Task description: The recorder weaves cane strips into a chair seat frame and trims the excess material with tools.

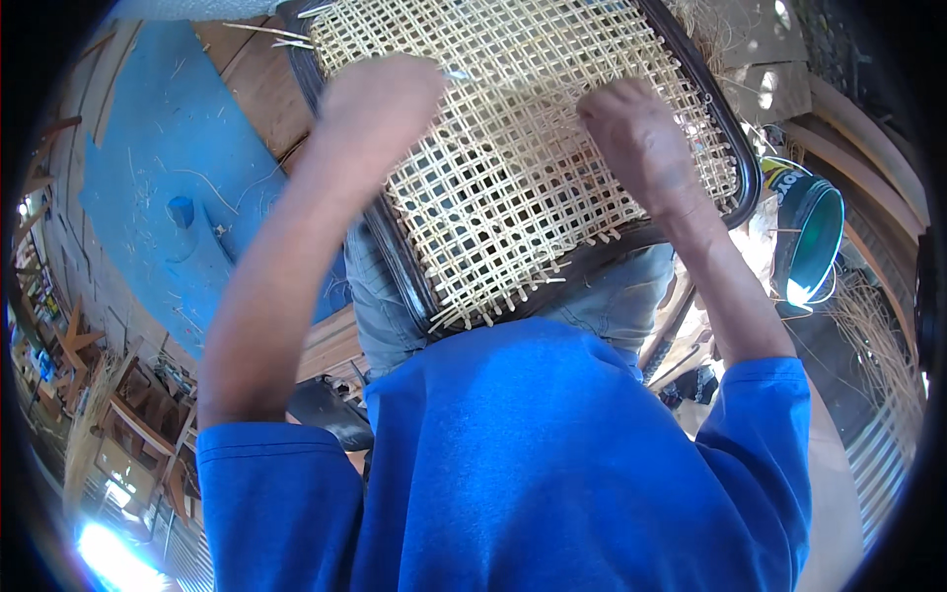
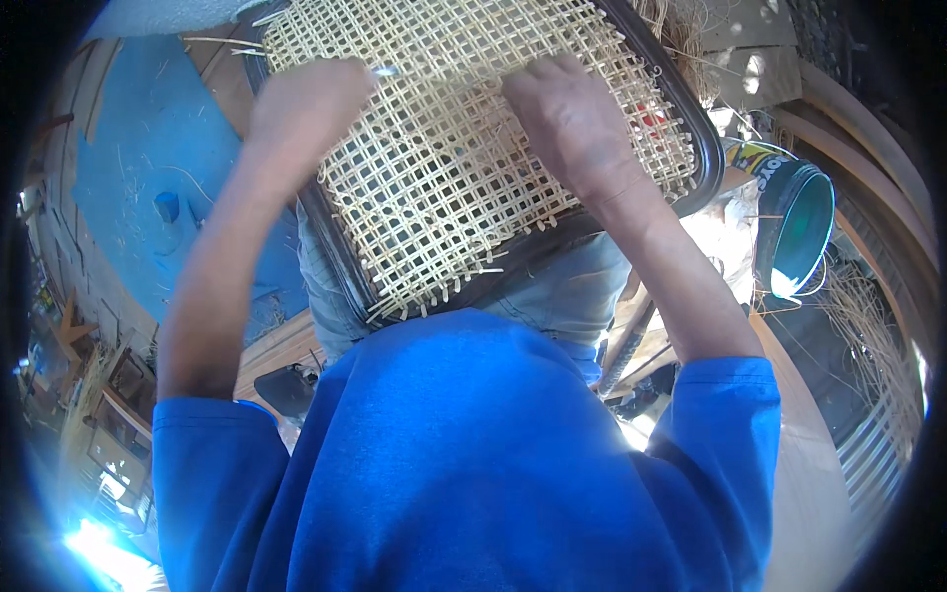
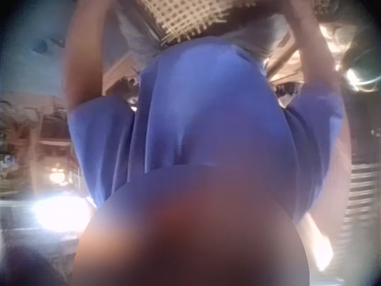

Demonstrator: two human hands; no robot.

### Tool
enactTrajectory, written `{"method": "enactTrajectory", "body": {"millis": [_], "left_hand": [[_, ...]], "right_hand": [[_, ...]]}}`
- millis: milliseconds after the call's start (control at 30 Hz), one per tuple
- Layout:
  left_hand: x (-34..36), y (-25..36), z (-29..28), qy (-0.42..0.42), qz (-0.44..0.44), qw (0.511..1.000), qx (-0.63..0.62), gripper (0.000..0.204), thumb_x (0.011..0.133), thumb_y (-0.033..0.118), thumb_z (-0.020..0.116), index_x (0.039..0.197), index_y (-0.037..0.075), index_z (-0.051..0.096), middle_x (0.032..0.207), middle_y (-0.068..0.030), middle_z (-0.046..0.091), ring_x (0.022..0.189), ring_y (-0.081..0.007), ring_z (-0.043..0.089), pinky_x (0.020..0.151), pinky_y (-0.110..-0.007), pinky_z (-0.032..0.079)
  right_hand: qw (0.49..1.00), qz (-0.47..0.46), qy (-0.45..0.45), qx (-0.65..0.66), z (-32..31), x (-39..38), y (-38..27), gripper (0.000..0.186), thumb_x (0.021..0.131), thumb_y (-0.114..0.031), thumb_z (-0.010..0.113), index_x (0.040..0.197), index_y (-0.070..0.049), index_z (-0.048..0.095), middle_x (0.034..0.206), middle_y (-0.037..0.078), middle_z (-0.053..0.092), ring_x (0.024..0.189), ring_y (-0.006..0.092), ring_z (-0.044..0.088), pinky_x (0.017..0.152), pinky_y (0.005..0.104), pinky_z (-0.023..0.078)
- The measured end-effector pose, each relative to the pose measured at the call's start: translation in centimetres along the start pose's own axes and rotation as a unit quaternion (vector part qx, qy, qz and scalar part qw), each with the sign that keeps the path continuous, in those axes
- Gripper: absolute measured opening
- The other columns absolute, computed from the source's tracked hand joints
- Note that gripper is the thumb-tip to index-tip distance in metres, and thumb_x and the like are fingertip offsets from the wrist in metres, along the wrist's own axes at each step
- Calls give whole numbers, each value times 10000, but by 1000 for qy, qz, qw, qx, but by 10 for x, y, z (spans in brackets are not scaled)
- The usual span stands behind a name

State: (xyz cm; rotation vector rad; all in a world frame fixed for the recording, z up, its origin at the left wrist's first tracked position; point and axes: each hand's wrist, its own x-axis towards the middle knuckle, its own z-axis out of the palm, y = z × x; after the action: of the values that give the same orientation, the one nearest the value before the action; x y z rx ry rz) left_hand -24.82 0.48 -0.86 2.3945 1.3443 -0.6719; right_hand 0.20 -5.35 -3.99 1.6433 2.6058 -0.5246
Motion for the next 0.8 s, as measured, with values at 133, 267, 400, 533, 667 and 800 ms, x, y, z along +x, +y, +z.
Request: {"method": "enactTrajectory", "body": {"millis": [133, 267, 400, 533, 667, 800], "left_hand": [[-29, -24, -14, 78, -41, 996, -29, 382, 1027, 363, 459, 965, 57, 679, 865, -169, 702, 840, -362, 697, 753, -504, 541], [-24, -5, -32, 80, -27, 989, -119, 416, 1018, 416, 468, 983, 60, 680, 875, -147, 705, 836, -357, 692, 769, -489, 541], [4, 44, -30, -14, 43, 989, -142, 323, 969, 289, 513, 965, 33, 710, 881, -174, 717, 854, -350, 707, 789, -474, 552], [16, 53, -25, 7, 97, 987, -131, 252, 901, 177, 562, 899, -13, 727, 834, -192, 720, 821, -336, 724, 773, -481, 564], [21, 50, -27, -51, 79, 990, -100, 252, 881, 140, 552, 936, -20, 738, 856, -197, 728, 842, -338, 729, 775, -466, 573], [27, 59, -26, -56, 93, 987, -115, 242, 865, 109, 546, 931, -24, 737, 862, -196, 729, 852, -337, 730, 773, -454, 578]], "right_hand": [[942, 72, 94, 315, -16, 33, -42, 198, 991, -235, 622, 1052, -73, 719, 947, 67, 717, 865, 193, 662, 773, 348, 570], [933, 119, -20, 339, -38, 38, -36, 342, 983, -356, 609, 1078, -41, 702, 870, 149, 712, 780, 266, 687, 742, 408, 532], [967, 125, -56, 216, -33, 24, -1, 278, 979, -316, 634, 974, -50, 714, 673, 66, 597, 599, 155, 543, 573, 343, 434], [969, 150, -71, 181, -23, 20, 17, 266, 949, -310, 649, 923, -51, 707, 596, 41, 562, 543, 105, 506, 528, 314, 421], [973, 168, -82, 134, -25, 25, 15, 229, 914, -266, 639, 878, -46, 687, 599, 67, 592, 557, 125, 551, 565, 324, 469], [968, 187, -111, 125, -30, 30, 15, 217, 905, -242, 614, 849, -40, 670, 617, 96, 609, 563, 151, 580, 587, 345, 492]]}}
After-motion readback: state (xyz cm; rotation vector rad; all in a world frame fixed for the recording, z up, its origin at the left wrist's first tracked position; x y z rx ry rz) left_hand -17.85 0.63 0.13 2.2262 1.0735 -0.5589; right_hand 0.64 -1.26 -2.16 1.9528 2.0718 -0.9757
